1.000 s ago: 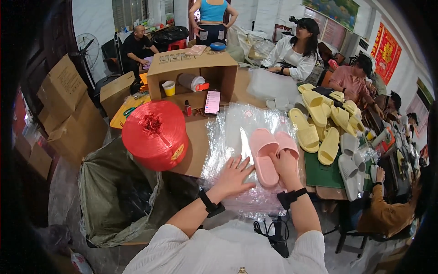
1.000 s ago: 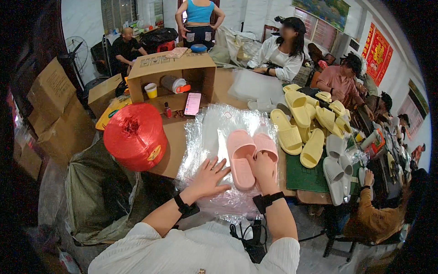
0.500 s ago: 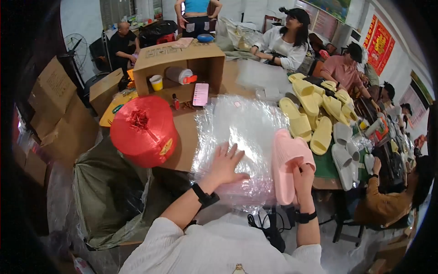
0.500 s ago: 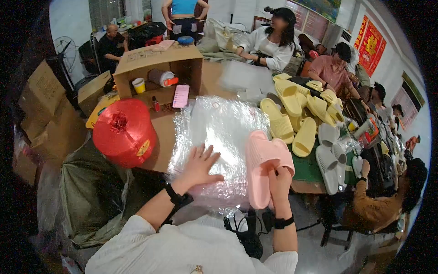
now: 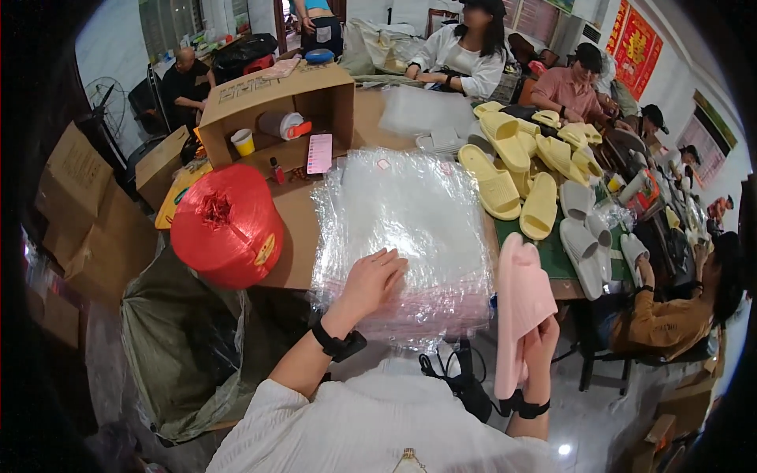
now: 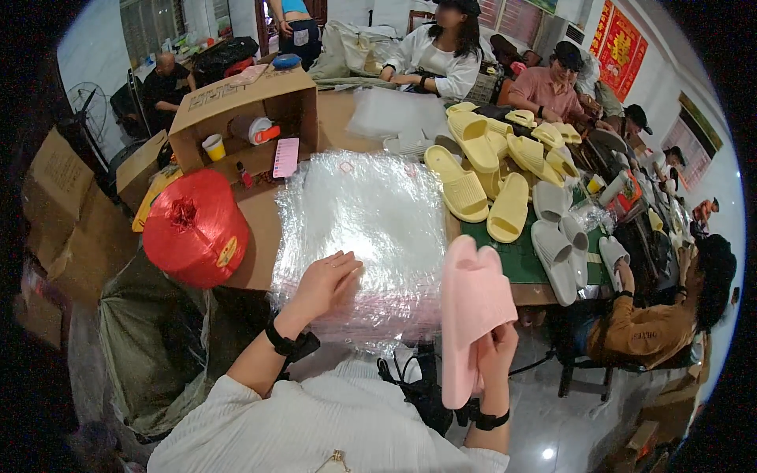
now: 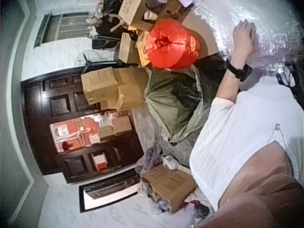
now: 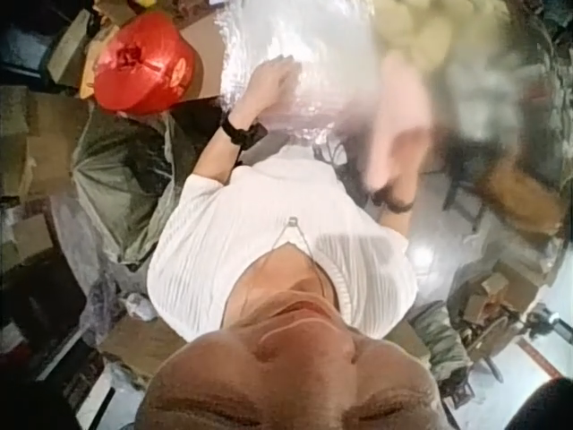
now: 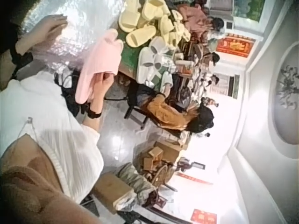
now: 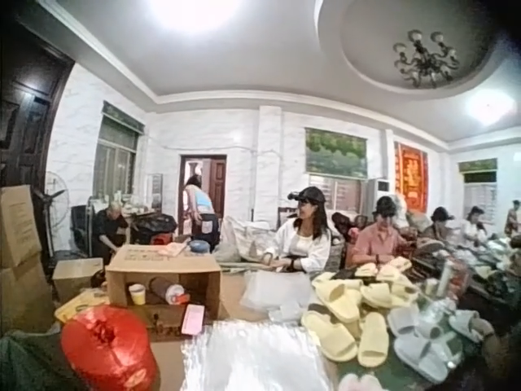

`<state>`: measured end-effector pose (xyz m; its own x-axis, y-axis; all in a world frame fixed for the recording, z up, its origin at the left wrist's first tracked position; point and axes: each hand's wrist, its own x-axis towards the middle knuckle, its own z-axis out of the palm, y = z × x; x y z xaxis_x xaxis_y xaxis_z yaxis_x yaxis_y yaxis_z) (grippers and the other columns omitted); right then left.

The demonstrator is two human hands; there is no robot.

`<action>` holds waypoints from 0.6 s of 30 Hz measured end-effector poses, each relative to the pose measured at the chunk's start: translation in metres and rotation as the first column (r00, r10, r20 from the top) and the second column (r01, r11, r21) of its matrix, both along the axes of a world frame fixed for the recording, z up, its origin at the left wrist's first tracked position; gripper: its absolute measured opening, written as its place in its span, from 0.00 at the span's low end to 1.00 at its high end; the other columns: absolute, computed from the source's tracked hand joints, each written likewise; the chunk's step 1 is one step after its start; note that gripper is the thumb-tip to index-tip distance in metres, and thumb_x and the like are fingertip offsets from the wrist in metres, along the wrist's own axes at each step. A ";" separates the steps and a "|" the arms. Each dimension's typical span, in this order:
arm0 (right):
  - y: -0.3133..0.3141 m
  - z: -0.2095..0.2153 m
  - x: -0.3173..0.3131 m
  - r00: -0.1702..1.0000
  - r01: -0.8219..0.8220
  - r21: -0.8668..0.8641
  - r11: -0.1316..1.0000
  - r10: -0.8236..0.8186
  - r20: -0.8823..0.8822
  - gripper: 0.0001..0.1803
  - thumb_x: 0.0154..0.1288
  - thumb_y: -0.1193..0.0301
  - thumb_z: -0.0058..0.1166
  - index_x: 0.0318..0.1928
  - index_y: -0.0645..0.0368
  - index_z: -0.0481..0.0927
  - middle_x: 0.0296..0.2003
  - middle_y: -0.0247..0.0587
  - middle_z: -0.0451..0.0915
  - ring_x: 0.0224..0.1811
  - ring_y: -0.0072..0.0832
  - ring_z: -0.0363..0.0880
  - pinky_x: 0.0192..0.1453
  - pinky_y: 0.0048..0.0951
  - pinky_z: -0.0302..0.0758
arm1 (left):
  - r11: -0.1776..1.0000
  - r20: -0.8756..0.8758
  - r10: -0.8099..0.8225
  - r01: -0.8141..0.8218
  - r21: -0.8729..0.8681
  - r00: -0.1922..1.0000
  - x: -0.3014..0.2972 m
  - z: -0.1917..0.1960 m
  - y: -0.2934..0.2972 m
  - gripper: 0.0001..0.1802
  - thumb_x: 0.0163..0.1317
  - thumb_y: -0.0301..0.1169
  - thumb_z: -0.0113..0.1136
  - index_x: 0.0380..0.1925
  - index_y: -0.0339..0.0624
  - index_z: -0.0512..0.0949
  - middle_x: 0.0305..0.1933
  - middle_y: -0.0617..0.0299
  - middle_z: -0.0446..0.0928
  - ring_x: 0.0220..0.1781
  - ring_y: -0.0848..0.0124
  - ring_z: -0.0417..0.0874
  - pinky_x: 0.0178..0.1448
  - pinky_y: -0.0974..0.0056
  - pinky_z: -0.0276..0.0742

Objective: The recorder is packaging pairs of slippers into plastic bags and placing them into a larger transport bag.

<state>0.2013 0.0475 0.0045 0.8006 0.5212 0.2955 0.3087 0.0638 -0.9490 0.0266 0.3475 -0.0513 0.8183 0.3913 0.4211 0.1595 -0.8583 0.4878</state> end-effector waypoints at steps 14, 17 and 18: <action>0.054 0.006 -0.022 0.832 -0.080 -0.558 0.826 0.364 0.418 0.12 0.58 0.70 0.58 0.31 0.70 0.80 0.31 0.58 0.79 0.37 0.53 0.77 0.42 0.47 0.73 | 0.986 0.130 -0.033 0.054 -0.161 0.991 0.000 0.053 -0.022 0.18 0.68 0.31 0.52 0.56 0.43 0.78 0.67 0.49 0.71 0.69 0.50 0.70 0.70 0.53 0.67; 0.066 -0.005 -0.022 0.786 -0.044 -0.508 0.860 0.343 0.514 0.12 0.58 0.70 0.59 0.28 0.69 0.79 0.30 0.58 0.78 0.36 0.52 0.77 0.41 0.47 0.73 | 0.981 0.124 -0.159 0.143 0.133 0.979 0.001 0.053 -0.029 0.20 0.67 0.30 0.52 0.58 0.42 0.77 0.69 0.50 0.69 0.73 0.48 0.64 0.74 0.51 0.60; 0.072 -0.008 -0.023 0.780 -0.069 -0.478 0.876 0.346 0.521 0.12 0.58 0.69 0.60 0.28 0.68 0.79 0.30 0.58 0.78 0.36 0.52 0.77 0.41 0.47 0.73 | 0.981 0.125 -0.159 0.142 0.133 0.979 0.002 0.053 -0.033 0.20 0.67 0.30 0.52 0.58 0.42 0.77 0.69 0.50 0.69 0.73 0.48 0.64 0.74 0.51 0.60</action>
